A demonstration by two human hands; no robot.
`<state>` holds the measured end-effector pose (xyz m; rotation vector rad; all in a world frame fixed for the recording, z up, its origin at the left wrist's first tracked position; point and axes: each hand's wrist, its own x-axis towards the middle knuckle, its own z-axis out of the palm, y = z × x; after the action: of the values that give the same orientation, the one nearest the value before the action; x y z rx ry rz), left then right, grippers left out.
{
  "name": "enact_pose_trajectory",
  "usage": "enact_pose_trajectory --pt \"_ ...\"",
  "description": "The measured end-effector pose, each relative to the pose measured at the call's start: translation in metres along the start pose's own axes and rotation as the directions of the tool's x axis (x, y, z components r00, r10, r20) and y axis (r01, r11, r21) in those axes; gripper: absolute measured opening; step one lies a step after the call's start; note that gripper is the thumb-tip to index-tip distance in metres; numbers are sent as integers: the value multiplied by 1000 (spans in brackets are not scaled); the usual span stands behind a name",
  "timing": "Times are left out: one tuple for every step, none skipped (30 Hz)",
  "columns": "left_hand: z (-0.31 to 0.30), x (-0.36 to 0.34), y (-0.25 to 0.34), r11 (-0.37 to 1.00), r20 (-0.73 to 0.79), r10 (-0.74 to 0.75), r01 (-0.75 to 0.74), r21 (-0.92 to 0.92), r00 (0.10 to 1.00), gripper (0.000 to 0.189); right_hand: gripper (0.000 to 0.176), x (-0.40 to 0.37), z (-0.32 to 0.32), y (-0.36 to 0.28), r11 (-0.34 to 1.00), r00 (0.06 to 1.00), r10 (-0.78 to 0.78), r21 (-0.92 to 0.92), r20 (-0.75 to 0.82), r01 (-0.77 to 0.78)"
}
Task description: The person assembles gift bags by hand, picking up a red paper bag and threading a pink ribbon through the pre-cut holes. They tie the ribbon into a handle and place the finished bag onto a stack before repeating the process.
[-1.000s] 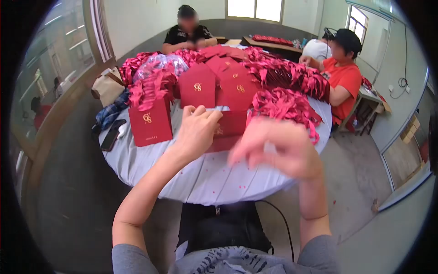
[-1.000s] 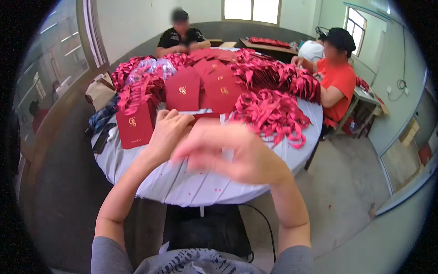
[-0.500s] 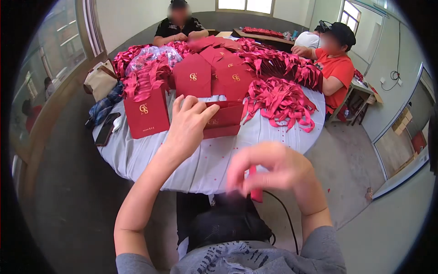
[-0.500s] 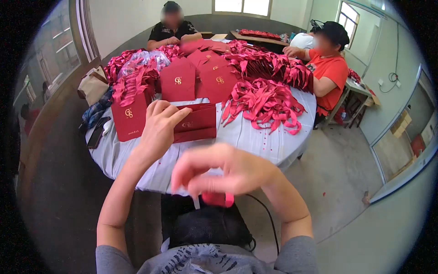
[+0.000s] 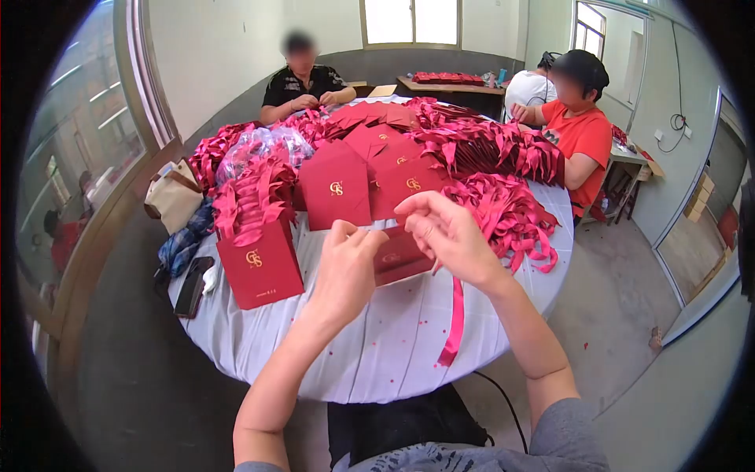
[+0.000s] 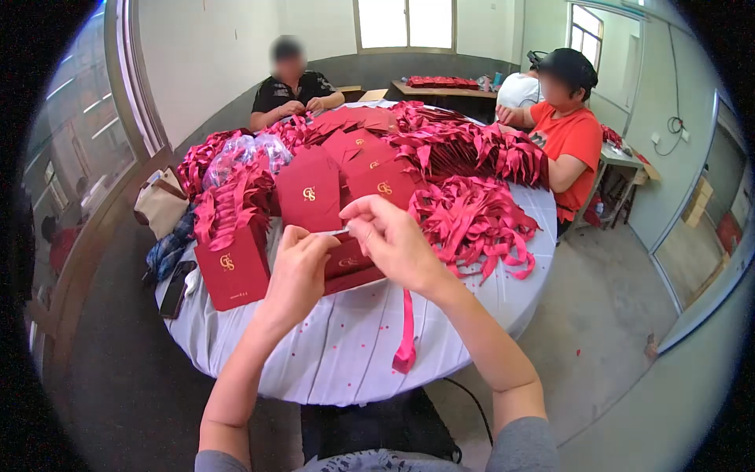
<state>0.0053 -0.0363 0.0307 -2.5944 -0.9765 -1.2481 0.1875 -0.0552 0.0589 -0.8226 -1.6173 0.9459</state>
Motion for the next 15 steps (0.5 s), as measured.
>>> enact_pose_trajectory --pt "4 -1 -1 1000 1 2 -2 -4 1000 28 17 3 1 10 996 1000 -29 -83 1 29" --pt "7 -1 -1 998 -17 16 -15 61 1000 28 16 4 2 17 985 998 -56 -165 6 56" --pt "8 0 -1 992 -35 30 -25 127 999 28 13 5 3 20 920 985 -172 -358 -10 157" --pt "9 0 -4 963 -84 97 -72 261 992 27 13 8 2 23 921 986 -167 -358 -12 152" --pt "7 0 -3 964 -78 93 -70 258 993 27 12 9 2 28 885 977 -211 -427 -11 186" --pt "3 1 -1 941 -51 103 -80 328 993 26 11 10 3 32 842 967 -254 -493 -8 217" --pt "2 2 -1 914 -27 114 -94 396 993 25 11 11 4 35 845 968 -250 -491 -10 213" --pt "4 2 -3 914 -26 115 -95 393 993 25 10 11 5 37 803 946 -323 -529 0 274" --pt "6 1 -4 919 -26 126 -107 380 992 25 10 11 5 39 753 918 -396 -566 15 334" --pt "6 1 -6 922 -26 137 -118 368 990 25 9 11 5 40 747 924 -381 -575 40 332" --pt "6 3 -8 922 -28 139 -119 369 990 25 9 11 6 40 746 923 -383 -576 40 334" --pt "6 4 -10 929 -38 152 -129 347 988 24 8 10 8 40 746 927 -374 -582 35 323" --pt "6 4 -11 936 -47 164 -140 323 985 22 8 9 9 39 747 932 -362 -588 29 309" --pt "5 4 -13 937 -45 162 -140 319 986 22 8 8 10 37 748 933 -358 -589 28 305" --pt "3 5 -17 941 -2 135 -128 313 991 20 8 8 10 36 729 936 -350 -616 39 298"
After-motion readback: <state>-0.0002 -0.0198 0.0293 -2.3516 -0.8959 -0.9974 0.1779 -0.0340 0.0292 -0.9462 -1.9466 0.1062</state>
